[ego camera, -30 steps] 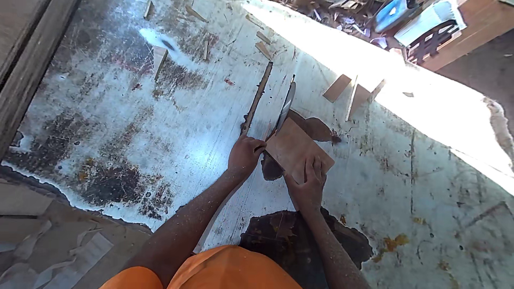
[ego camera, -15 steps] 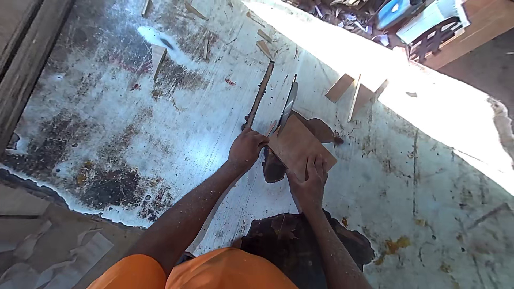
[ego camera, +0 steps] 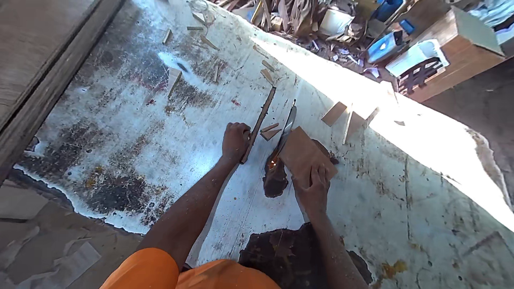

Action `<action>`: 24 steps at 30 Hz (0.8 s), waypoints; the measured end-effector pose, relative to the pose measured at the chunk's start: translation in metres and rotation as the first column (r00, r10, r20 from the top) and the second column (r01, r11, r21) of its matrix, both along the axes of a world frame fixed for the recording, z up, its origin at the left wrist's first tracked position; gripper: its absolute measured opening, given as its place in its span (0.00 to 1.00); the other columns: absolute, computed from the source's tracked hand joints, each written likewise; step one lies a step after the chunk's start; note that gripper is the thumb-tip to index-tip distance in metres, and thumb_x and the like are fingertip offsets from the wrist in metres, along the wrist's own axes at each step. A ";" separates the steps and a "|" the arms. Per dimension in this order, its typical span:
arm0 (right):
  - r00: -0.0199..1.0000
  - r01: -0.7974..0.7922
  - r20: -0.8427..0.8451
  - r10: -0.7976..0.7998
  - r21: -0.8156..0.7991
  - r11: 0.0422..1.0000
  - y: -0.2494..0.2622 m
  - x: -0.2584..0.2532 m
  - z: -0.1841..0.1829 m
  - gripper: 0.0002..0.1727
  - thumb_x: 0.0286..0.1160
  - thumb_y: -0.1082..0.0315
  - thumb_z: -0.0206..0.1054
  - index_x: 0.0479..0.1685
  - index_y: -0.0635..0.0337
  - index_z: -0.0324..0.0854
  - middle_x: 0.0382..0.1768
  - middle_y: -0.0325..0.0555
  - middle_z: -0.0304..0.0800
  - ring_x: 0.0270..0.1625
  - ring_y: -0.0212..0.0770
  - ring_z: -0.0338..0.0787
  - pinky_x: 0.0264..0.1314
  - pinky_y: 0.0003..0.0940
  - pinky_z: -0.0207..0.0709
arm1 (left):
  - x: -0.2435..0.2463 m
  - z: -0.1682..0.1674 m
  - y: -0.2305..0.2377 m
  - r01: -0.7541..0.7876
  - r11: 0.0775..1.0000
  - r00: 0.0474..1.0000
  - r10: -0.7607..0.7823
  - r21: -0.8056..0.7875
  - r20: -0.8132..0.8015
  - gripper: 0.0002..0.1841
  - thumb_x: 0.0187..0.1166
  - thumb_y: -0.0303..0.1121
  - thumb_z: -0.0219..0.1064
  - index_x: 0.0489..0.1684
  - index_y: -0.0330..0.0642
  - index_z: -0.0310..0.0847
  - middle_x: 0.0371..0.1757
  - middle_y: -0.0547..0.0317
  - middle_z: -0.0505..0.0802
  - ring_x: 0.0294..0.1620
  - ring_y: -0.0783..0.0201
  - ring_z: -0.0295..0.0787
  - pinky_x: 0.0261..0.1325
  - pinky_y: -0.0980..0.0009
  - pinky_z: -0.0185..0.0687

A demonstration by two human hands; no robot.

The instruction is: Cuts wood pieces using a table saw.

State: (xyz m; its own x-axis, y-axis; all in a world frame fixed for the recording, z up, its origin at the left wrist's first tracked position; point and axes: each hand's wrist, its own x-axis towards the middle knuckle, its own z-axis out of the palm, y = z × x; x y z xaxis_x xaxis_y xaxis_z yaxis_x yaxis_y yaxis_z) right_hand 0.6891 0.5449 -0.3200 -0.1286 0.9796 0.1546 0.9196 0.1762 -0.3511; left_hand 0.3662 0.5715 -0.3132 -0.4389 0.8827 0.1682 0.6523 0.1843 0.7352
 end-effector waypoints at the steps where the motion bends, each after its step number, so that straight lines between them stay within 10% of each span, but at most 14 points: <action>1: 1.000 -0.011 -0.005 0.011 0.000 1.000 -0.009 0.003 0.001 0.54 0.68 0.28 0.65 0.90 0.57 0.63 0.94 0.53 0.53 0.96 0.57 0.48 0.93 0.67 0.43 | -0.006 0.000 -0.006 -0.038 0.999 0.999 0.037 0.019 0.037 0.09 0.81 0.36 0.67 0.49 0.49 0.93 0.49 0.58 0.95 0.59 0.56 0.88 0.66 0.58 0.83; 14: 0.977 -0.206 0.042 0.207 -0.023 0.978 -0.036 0.043 -0.004 0.55 0.62 0.20 0.60 0.92 0.40 0.62 0.95 0.37 0.51 0.97 0.50 0.43 0.93 0.69 0.40 | 0.070 -0.002 -0.139 0.302 0.953 0.948 -0.303 0.026 0.101 0.15 0.84 0.42 0.65 0.63 0.56 0.89 0.59 0.66 0.93 0.66 0.65 0.85 0.72 0.60 0.82; 24: 0.977 -0.215 -0.001 0.215 -0.031 0.976 -0.050 0.028 -0.006 0.50 0.68 0.26 0.60 0.92 0.39 0.62 0.96 0.40 0.48 0.98 0.50 0.39 0.95 0.67 0.32 | 0.128 -0.012 -0.169 0.598 0.793 0.797 -0.604 -0.119 -0.025 0.33 0.83 0.51 0.65 0.89 0.57 0.68 0.90 0.76 0.70 0.89 0.67 0.62 0.86 0.60 0.64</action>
